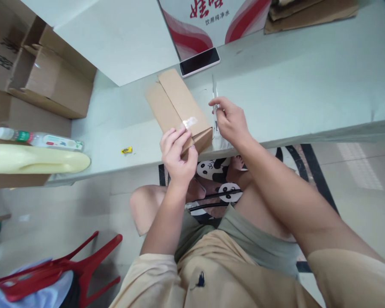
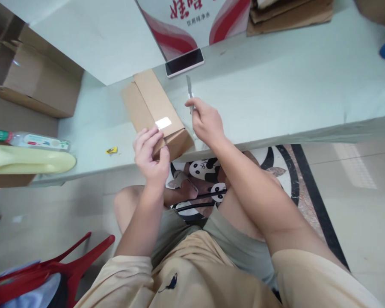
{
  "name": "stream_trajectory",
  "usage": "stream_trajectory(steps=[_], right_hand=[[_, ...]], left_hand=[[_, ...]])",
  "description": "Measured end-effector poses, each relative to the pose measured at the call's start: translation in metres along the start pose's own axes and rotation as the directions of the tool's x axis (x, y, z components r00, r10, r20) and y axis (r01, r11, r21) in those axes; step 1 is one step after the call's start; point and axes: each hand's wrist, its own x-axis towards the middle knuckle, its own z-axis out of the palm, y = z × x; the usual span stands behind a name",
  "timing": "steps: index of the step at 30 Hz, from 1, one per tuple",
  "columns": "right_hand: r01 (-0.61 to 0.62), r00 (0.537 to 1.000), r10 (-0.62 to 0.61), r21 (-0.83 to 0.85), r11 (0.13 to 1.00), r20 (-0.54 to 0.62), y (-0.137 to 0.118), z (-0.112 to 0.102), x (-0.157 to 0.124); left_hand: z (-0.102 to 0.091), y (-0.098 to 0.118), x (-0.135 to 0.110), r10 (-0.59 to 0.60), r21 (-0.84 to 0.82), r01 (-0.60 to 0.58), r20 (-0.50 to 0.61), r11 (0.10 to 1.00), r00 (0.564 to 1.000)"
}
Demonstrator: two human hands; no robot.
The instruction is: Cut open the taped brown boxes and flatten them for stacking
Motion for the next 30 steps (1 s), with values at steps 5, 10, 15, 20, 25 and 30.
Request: stream_trajectory(steps=[5,10,15,20,25,30], right_hand=[[0.114,0.991,-0.098,0.197,0.974,-0.087,0.012,-0.002,0.001],[0.160,0.974,-0.123,0.191,0.969,-0.188,0.031,-0.003,0.006],[0.168,0.962,-0.124,0.173,0.970,-0.242,0.021,-0.004,0.000],[0.254,0.914,-0.210,0.085,0.963,-0.348,-0.027,-0.009,-0.030],[0.506,0.838,-0.455,0.119,0.854,-0.300,-0.058,-0.007,-0.055],[0.607,0.781,-0.593,0.014,0.795,-0.195,-0.056,0.001,-0.058]], left_hand=[[0.014,-0.007,-0.008,0.075,-0.059,-0.083,-0.126,0.995,0.989],[0.019,-0.015,-0.010,0.144,-0.049,-0.154,-0.177,0.987,0.974],[0.016,-0.014,-0.010,0.148,-0.010,-0.152,-0.161,0.988,0.976],[0.013,-0.014,-0.011,0.141,-0.070,-0.151,-0.135,0.986,0.981],[0.010,-0.017,-0.013,0.123,-0.121,-0.132,-0.078,0.984,0.989],[0.011,-0.021,-0.014,0.124,-0.141,-0.133,-0.070,0.981,0.990]])
